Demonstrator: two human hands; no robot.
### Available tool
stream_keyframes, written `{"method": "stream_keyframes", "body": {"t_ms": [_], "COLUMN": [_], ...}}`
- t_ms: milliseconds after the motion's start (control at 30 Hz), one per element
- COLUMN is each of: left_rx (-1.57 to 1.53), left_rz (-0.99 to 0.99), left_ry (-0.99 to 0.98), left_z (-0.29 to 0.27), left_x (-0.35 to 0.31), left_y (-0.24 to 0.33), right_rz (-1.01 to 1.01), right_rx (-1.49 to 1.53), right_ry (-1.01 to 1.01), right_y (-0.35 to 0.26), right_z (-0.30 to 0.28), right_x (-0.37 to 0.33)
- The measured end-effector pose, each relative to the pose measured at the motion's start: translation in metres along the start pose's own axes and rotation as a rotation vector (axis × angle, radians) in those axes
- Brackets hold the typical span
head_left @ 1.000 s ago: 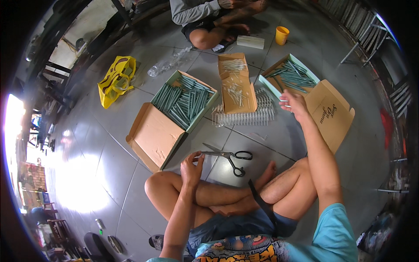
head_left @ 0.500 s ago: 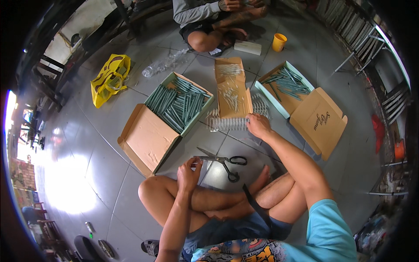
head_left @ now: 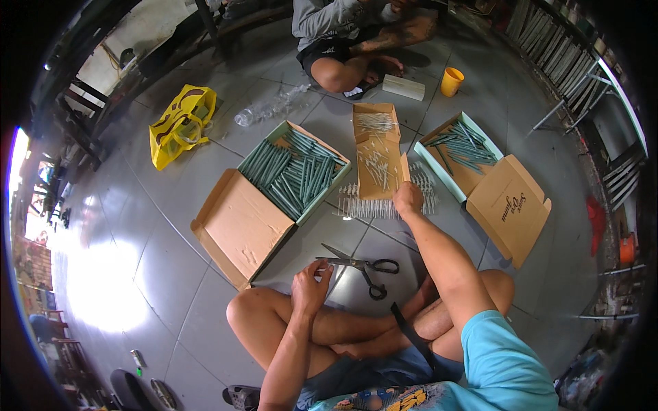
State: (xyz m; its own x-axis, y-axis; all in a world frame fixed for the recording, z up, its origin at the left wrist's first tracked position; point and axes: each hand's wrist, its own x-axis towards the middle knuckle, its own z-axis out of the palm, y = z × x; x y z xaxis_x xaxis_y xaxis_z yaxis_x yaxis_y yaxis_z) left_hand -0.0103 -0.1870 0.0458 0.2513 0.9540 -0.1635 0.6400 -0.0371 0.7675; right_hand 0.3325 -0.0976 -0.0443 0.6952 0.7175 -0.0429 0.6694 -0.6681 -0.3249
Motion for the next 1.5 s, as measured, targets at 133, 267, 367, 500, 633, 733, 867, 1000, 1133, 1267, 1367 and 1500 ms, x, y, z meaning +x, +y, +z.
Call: {"method": "stream_keyframes", "body": {"t_ms": [133,267,367,500,633,733,867,1000,1133,1267,1367,1500], "left_rx": [0.001,0.007,-0.013,0.001,0.026,0.025,0.036,0.033,0.037,0.050,0.046,0.038], "left_rz": [-0.009,-0.004,-0.007,-0.005,-0.004,0.003,-0.010,-0.025,-0.017,-0.008,-0.012,-0.002], "left_ry": [-0.003,0.003,-0.003,0.003,0.019,-0.004,0.007,0.002,-0.038,-0.014,-0.015,-0.025], "left_z": [-0.002,-0.003,-0.001,-0.003,-0.003,0.000,-0.002,-0.003,-0.003,-0.002,-0.002,0.000], "left_x": [-0.001,-0.002,-0.001,-0.001,-0.002,0.000,-0.001,-0.002,0.000,-0.001,-0.001,0.001], "left_y": [0.000,0.000,0.001,0.003,-0.005,0.000,-0.005,-0.004,0.006,-0.006,-0.005,-0.003], "right_rz": [-0.050,0.035,0.129,0.091,-0.013,-0.011,0.038,0.084,0.120,0.203,0.252,0.206], "right_rx": [-0.004,0.017,0.105,0.092,0.002,-0.032,0.010,0.103,0.074,0.316,0.456,0.476], "right_ry": [-0.016,-0.062,-0.162,-0.167,-0.061,0.037,0.030,-0.041,0.006,-0.159,-0.205,-0.177], "right_y": [0.002,0.004,0.019,0.025,0.011,0.025,0.016,0.018,0.036,0.029,0.031,0.042], "right_z": [0.002,0.003,0.011,0.016,0.004,0.019,0.017,0.010,0.024,0.018,0.012,0.012], "right_x": [0.000,0.007,0.023,0.025,0.003,0.014,0.012,0.016,0.030,0.028,0.024,0.023]}}
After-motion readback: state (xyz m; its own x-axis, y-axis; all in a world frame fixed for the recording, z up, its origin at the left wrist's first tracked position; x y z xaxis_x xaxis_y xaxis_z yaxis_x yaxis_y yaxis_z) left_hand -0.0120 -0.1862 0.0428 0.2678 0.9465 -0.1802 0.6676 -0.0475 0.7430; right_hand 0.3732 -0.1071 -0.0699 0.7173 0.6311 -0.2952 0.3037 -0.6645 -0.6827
